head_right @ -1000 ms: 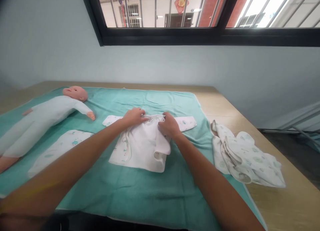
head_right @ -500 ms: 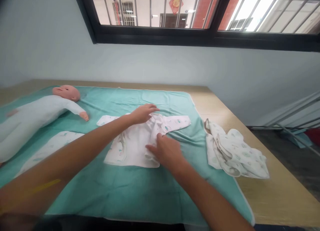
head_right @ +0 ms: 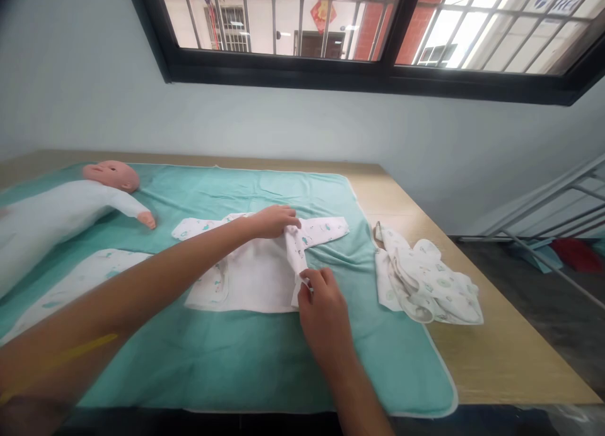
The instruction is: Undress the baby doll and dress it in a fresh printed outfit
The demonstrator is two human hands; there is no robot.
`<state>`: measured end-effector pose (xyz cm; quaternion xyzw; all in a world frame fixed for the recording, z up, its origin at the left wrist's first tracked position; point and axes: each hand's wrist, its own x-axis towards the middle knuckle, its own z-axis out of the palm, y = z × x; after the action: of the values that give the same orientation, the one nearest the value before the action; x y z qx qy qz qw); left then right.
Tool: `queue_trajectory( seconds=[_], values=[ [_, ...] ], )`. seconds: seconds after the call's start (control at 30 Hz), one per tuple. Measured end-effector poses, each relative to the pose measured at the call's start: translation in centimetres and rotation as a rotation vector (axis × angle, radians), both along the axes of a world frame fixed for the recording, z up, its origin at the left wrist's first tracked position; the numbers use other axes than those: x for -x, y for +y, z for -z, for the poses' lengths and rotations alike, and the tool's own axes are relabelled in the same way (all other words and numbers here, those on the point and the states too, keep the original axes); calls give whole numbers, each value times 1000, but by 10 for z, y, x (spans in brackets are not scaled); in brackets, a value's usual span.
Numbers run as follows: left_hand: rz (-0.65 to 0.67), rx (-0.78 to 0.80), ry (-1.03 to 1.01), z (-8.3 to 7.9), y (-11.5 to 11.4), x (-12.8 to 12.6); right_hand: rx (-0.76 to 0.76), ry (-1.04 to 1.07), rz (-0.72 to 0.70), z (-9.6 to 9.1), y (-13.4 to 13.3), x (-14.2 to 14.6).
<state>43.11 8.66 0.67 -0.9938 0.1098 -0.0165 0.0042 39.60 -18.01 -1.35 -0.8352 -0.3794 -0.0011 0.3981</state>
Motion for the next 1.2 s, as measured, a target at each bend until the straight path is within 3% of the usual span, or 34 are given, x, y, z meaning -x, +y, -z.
queue_trajectory(
  seconds=[0.1,0.2,0.33,0.43,0.53,0.67,0.9,1.0,1.1,1.2],
  values=[
    [-61,150,191,-19,2,4,-39,126,93,4,-5,4],
    [-162,288,309,-39,7,5,17,302,162,7,-8,0],
    [-185,218,308,-45,12,-2,31,231,144,5,-10,-2],
    [-131,136,61,-37,13,-8,-93,-22,125,-4,-3,5],
    [-101,92,-114,-28,16,-6,-194,-198,-48,-10,10,19],
    [-161,55,-141,-13,27,12,-139,-191,-276,-4,26,39],
    [-180,68,-51,15,52,46,40,-128,-429,13,30,48],
    [-220,101,-72,17,41,49,97,-99,-469,10,28,50],
    [-286,203,-141,23,15,50,113,-26,-494,2,25,52],
    [-195,216,-60,37,-13,52,146,-81,-532,-2,21,50]
  ],
)
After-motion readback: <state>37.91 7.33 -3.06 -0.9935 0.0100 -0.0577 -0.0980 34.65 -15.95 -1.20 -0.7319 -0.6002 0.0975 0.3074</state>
